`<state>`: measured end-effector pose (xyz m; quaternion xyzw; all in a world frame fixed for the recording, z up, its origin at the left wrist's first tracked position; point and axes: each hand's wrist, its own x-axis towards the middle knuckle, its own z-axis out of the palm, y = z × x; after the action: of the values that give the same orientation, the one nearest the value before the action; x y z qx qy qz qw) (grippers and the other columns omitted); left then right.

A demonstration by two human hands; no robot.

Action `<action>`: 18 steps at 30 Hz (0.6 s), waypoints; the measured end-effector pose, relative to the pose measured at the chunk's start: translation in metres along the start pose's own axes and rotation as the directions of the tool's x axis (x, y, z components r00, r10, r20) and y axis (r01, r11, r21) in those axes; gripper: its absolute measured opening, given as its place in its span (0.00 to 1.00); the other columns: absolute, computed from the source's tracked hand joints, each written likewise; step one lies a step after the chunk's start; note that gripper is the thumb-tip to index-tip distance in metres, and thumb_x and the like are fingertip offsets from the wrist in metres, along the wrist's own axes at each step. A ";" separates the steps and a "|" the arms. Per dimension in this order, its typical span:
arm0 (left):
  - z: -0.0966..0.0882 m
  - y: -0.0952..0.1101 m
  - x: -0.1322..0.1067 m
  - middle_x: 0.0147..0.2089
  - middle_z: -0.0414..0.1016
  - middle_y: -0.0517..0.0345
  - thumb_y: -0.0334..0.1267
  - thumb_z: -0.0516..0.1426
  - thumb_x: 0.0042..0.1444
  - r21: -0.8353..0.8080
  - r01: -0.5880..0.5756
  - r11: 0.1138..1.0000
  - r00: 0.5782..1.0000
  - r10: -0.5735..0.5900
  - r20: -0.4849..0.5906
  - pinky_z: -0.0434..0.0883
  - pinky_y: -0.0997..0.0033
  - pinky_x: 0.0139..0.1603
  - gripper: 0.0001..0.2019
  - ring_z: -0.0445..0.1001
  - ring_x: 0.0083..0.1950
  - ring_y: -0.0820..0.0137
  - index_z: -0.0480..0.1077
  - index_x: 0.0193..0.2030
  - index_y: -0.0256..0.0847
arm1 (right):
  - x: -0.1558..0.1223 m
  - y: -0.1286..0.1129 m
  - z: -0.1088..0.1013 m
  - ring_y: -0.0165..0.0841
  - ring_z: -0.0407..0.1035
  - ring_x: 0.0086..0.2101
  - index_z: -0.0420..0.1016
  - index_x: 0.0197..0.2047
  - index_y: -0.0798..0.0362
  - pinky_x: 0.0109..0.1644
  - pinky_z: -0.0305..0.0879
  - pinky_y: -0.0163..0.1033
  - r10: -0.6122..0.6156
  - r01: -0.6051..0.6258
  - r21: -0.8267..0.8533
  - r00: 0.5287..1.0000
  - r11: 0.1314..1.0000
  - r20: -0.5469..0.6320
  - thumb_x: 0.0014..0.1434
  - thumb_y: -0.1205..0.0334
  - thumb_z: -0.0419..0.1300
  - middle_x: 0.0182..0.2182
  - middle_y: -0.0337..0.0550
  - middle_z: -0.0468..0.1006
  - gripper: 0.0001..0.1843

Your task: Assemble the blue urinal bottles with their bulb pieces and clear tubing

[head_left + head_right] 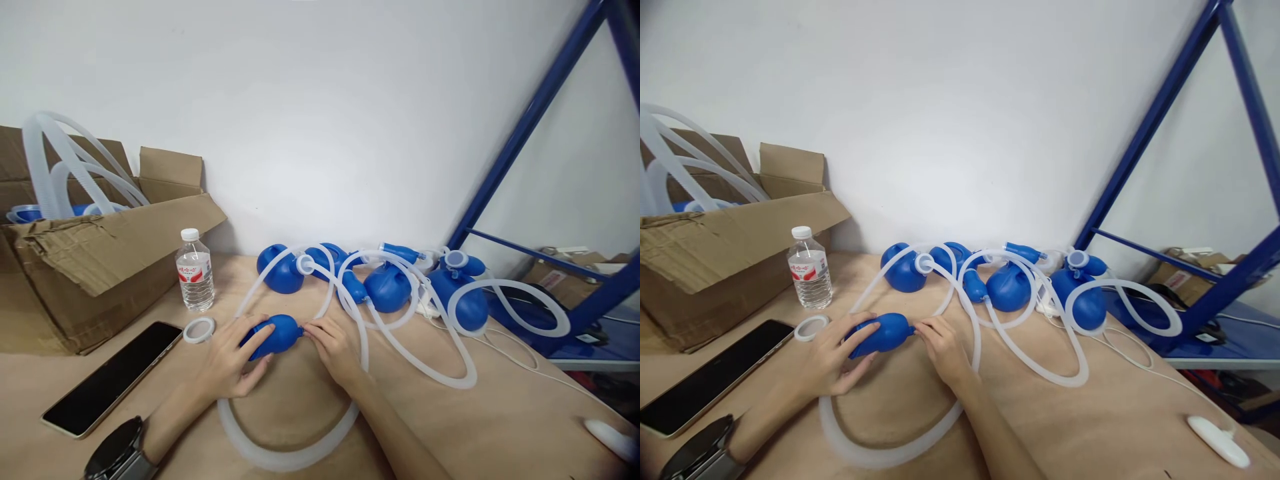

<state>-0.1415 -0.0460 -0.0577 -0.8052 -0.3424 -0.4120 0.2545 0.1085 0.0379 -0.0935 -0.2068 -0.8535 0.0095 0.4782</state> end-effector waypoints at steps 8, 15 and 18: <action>0.003 -0.005 -0.001 0.55 0.78 0.37 0.34 0.59 0.64 0.020 -0.024 1.000 0.999 0.023 0.045 0.72 0.54 0.48 0.19 0.79 0.49 0.54 0.68 0.61 0.38 | 0.002 0.007 -0.008 0.38 0.77 0.38 0.81 0.49 0.50 0.41 0.77 0.44 -0.019 0.019 0.004 1.000 1.000 -0.007 0.71 0.70 0.56 0.39 0.47 0.84 0.13; 0.008 -0.003 -0.007 0.53 0.80 0.44 0.39 0.61 0.63 -0.091 0.213 0.973 0.976 -0.208 0.065 0.71 0.54 0.55 0.19 0.80 0.52 0.55 0.68 0.60 0.40 | 0.003 0.010 -0.011 0.37 0.77 0.39 0.80 0.48 0.51 0.42 0.78 0.44 -0.027 0.027 0.035 1.000 0.999 0.010 0.70 0.74 0.54 0.40 0.47 0.83 0.15; 0.008 -0.002 -0.005 0.53 0.81 0.47 0.40 0.62 0.62 -0.121 0.260 0.958 0.965 -0.253 0.068 0.72 0.57 0.53 0.18 0.80 0.52 0.56 0.70 0.58 0.41 | 0.005 0.008 -0.014 0.37 0.77 0.39 0.80 0.48 0.50 0.42 0.78 0.44 -0.018 0.018 0.054 1.000 0.998 0.014 0.70 0.73 0.54 0.40 0.46 0.83 0.14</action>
<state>-0.1415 -0.0412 -0.0658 -0.7792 -0.4231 -0.4415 0.1374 0.1203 0.0445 -0.0839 -0.1861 -0.8583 0.0297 0.4774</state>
